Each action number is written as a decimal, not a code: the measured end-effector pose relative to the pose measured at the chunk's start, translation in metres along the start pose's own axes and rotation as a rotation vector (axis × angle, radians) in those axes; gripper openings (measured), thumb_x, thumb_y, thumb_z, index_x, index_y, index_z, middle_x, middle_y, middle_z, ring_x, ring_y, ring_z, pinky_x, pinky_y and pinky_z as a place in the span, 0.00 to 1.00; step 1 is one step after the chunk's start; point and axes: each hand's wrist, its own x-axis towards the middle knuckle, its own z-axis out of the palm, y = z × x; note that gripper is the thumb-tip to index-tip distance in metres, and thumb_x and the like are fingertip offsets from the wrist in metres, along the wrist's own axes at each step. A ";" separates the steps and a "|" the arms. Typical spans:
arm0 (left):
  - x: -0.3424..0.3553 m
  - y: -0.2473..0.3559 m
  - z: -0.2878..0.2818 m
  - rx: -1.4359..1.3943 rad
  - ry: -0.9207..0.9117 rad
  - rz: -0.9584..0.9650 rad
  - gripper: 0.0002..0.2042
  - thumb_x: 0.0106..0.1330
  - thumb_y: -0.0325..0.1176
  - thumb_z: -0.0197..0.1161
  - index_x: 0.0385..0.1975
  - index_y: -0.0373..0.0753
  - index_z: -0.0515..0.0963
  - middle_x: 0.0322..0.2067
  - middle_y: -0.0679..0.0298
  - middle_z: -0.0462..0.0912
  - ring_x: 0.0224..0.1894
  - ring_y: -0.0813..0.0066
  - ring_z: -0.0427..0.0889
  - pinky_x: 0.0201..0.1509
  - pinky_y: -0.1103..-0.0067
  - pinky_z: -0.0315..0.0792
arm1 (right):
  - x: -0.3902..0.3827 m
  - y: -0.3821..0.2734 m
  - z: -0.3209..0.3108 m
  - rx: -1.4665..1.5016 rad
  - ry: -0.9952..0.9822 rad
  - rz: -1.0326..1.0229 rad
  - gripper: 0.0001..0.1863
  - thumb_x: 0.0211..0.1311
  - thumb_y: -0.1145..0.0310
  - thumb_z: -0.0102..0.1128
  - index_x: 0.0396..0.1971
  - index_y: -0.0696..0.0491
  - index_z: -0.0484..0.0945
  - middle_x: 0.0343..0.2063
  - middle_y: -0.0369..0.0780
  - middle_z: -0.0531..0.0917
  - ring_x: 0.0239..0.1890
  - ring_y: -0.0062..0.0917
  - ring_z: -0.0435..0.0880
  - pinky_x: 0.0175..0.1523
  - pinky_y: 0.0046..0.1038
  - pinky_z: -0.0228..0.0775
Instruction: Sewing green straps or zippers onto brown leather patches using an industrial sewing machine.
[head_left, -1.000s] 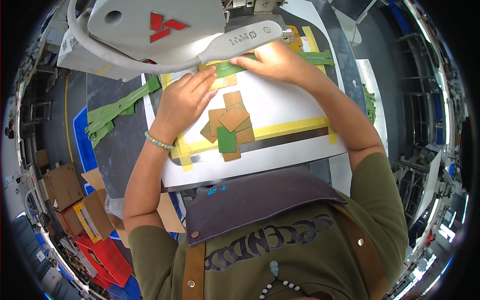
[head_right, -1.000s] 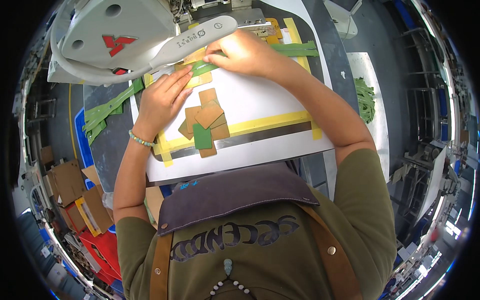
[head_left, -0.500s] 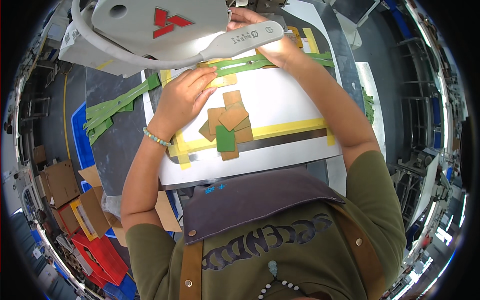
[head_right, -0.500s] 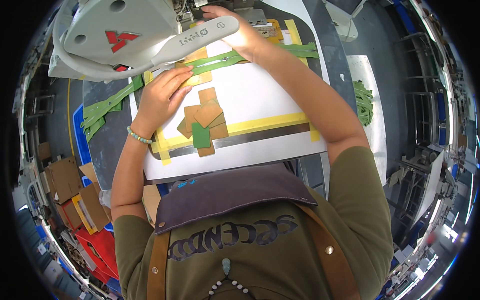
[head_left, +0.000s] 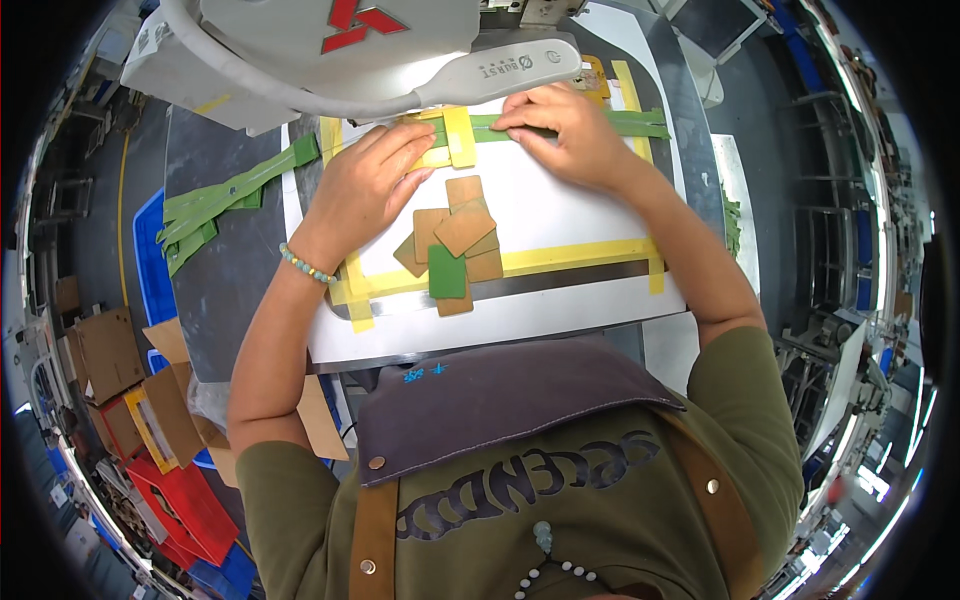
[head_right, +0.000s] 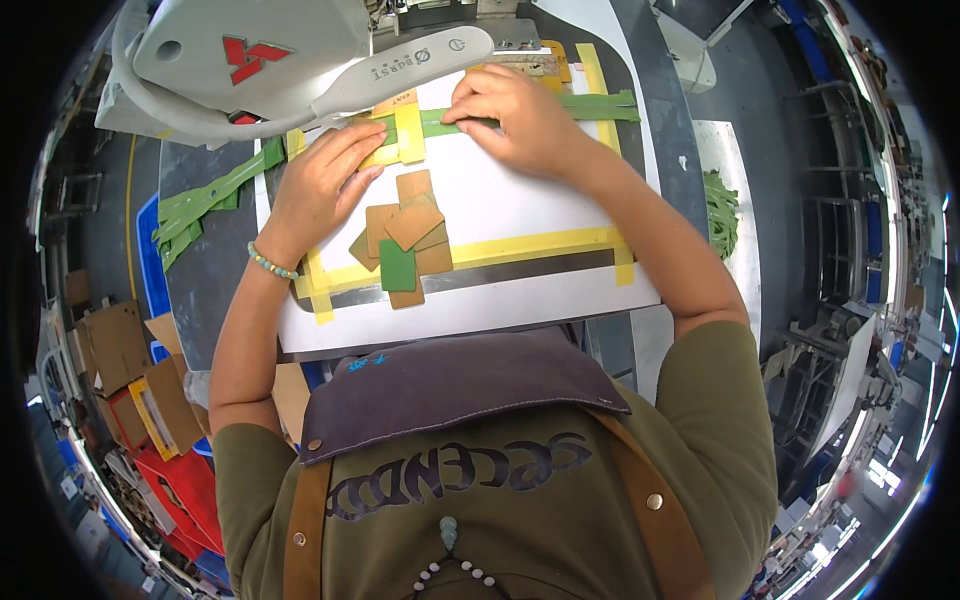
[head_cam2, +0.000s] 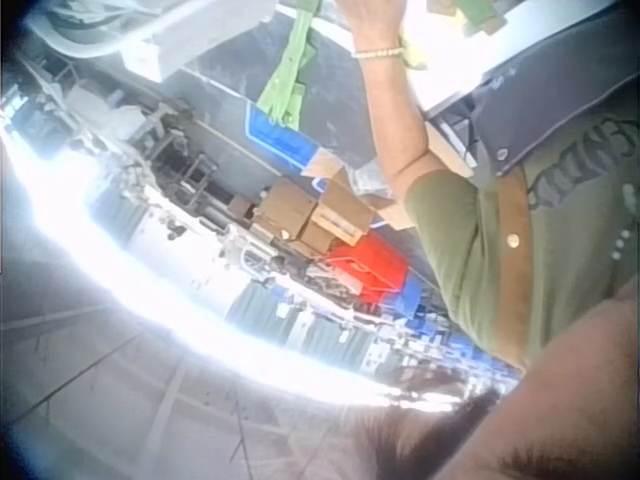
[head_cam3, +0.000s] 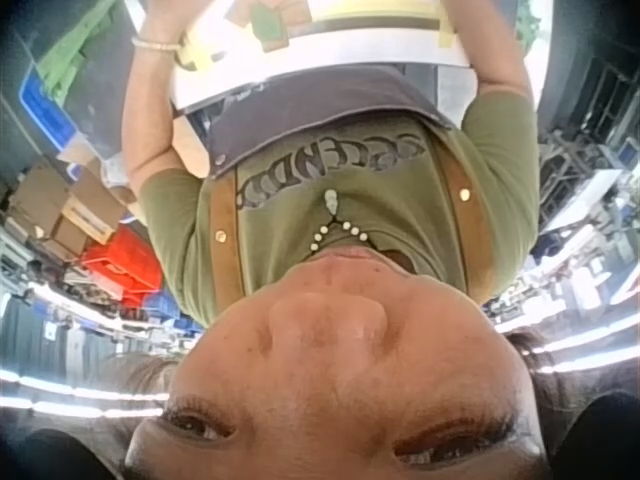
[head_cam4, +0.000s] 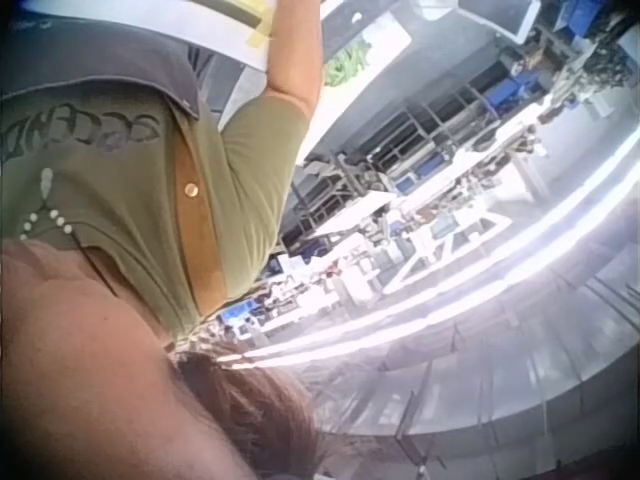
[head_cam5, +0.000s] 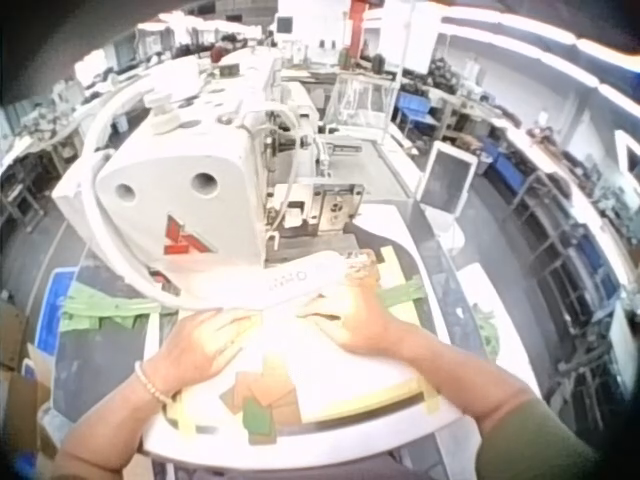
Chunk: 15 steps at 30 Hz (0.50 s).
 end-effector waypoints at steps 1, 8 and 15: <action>0.000 -0.001 0.000 0.001 0.002 -0.005 0.14 0.68 0.31 0.70 0.50 0.33 0.83 0.52 0.60 0.87 0.49 0.59 0.86 0.52 0.70 0.82 | -0.003 -0.004 0.002 -0.004 0.041 -0.011 0.07 0.63 0.74 0.67 0.40 0.53 0.89 0.39 0.36 0.85 0.48 0.32 0.82 0.57 0.34 0.74; 0.000 0.000 -0.004 -0.019 -0.032 -0.027 0.14 0.67 0.32 0.71 0.49 0.34 0.83 0.51 0.61 0.87 0.49 0.60 0.86 0.51 0.70 0.81 | 0.000 -0.006 0.004 -0.091 0.087 -0.094 0.07 0.60 0.77 0.66 0.37 0.54 0.87 0.39 0.36 0.84 0.48 0.33 0.81 0.56 0.35 0.73; -0.003 0.001 -0.002 -0.003 -0.034 -0.030 0.14 0.68 0.32 0.70 0.50 0.34 0.82 0.51 0.60 0.86 0.50 0.59 0.86 0.53 0.69 0.81 | 0.000 -0.013 0.006 -0.109 0.109 -0.096 0.07 0.62 0.74 0.68 0.40 0.54 0.87 0.43 0.36 0.85 0.49 0.33 0.82 0.58 0.36 0.74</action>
